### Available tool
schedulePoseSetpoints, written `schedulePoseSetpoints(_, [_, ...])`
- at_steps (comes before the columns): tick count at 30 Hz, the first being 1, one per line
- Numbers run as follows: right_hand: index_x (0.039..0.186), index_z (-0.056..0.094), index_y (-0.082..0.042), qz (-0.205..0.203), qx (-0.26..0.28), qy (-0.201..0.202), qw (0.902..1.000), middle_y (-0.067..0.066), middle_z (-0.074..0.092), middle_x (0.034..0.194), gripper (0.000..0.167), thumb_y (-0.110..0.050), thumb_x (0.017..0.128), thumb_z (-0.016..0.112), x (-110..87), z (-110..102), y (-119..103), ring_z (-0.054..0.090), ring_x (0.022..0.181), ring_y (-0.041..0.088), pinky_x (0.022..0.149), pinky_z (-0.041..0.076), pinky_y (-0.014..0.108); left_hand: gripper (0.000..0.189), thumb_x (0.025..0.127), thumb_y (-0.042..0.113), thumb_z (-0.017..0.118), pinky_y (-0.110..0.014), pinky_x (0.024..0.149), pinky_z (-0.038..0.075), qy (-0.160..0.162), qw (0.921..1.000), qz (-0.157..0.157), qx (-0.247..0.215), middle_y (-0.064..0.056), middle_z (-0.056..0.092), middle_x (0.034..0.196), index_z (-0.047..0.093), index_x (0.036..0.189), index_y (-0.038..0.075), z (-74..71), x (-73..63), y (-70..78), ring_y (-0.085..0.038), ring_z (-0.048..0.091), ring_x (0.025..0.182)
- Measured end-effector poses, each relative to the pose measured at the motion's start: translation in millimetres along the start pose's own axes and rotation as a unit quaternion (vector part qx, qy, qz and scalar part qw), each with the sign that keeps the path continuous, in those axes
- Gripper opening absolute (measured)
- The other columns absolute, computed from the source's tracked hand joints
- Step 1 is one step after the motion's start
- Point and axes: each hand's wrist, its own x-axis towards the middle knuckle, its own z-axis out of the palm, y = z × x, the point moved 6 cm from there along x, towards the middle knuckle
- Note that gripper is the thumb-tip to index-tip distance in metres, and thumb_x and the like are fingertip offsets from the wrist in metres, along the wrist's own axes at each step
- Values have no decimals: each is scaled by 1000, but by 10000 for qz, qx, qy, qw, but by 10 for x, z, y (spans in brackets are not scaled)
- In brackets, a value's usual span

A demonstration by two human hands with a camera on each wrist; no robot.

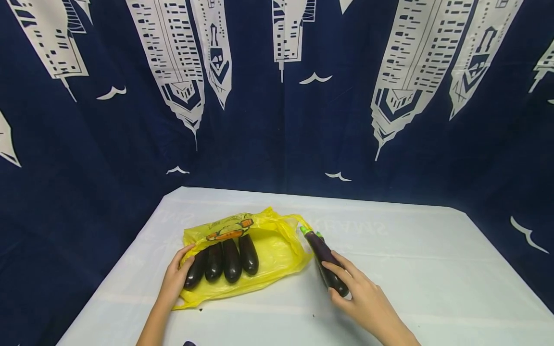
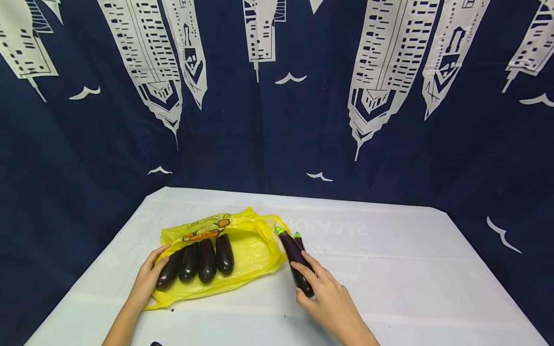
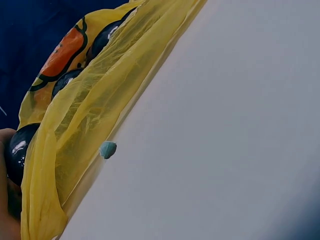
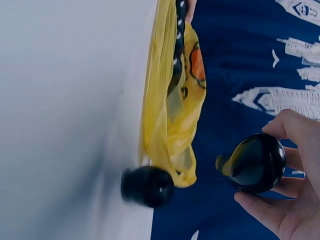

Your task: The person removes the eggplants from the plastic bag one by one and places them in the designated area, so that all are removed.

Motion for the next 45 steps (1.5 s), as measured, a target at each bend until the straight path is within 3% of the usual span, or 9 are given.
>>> schedulePoseSetpoints(13, [124, 55, -20, 463, -16, 93, 9989, 7, 44, 138, 48, -18, 77, 66, 45, -47, 405, 61, 95, 31, 56, 47, 37, 44, 96, 33, 44, -59, 109, 15, -11, 10000, -37, -23, -14, 30, 146, 39, 135, 14, 9, -8, -4, -35, 17, 138])
schedulePoseSetpoints(25, [128, 52, -16, 816, 52, -663, 9944, 13, 40, 140, 47, -21, 82, 63, 133, 199, 652, 50, 112, 46, 74, 48, 59, 44, 96, 32, 44, -58, 109, 15, -11, 10000, 27, -54, -15, 30, 146, 39, 135, 13, 12, -10, 11, -35, 17, 138])
schedulePoseSetpoints(45, [129, 49, -12, 881, 332, -1199, 9883, 18, 35, 142, 52, -20, 81, 66, 93, 475, 772, 42, 120, 47, 88, 41, 63, 45, 95, 34, 44, -58, 109, 15, 3, 10000, 6, 16, -14, 30, 146, 39, 135, 14, -2, 1, -5, -35, 18, 138])
